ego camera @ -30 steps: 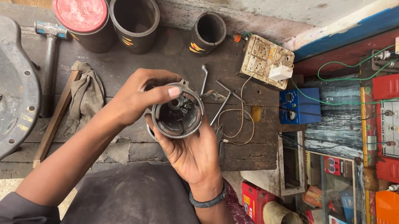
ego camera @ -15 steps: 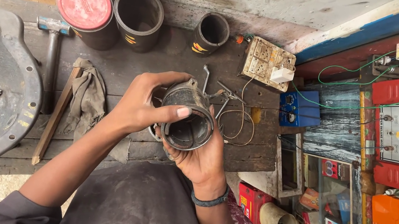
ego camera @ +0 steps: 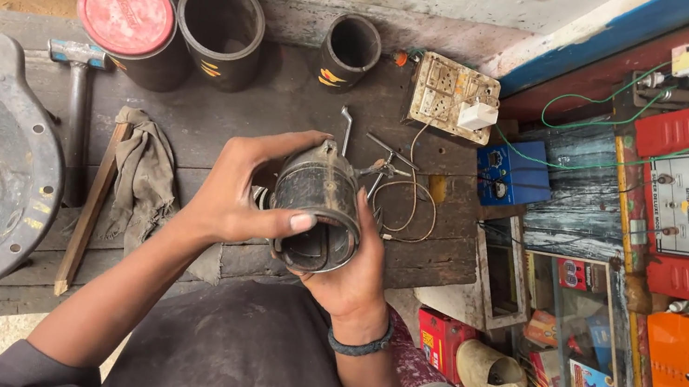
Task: Disassembling and inspecting a mechanical component, such as a starter motor, using various wrenches and pliers on a workbench.
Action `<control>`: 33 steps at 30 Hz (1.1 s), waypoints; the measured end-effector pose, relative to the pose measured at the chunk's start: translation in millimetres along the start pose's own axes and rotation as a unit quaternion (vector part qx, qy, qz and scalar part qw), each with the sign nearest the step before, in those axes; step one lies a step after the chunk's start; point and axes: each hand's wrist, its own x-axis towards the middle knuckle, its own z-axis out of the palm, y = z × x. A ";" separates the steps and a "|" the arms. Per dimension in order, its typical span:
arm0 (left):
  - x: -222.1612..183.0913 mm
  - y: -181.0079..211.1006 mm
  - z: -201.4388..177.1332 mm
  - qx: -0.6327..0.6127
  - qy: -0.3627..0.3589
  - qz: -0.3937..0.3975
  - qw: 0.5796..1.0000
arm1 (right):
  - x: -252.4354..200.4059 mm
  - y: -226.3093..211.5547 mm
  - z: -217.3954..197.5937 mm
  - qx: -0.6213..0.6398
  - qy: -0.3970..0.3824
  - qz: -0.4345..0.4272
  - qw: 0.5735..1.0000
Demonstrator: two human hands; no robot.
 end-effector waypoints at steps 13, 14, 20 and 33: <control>-12.2 -2.9 5.5 -0.101 0.008 -0.058 0.993 | -1.6 6.0 -11.5 0.010 -0.062 0.010 0.998; -12.7 -5.3 5.8 -0.131 0.013 -0.070 0.989 | -1.1 5.5 -11.3 0.016 -0.068 0.023 0.997; -20.9 -2.5 6.3 -0.145 0.027 -0.115 0.982 | -7.2 13.6 -12.3 0.014 -0.084 0.033 0.996; -69.6 -45.4 19.8 -0.333 0.182 -0.260 0.888 | -32.6 32.3 -38.2 -0.185 -0.149 0.120 0.964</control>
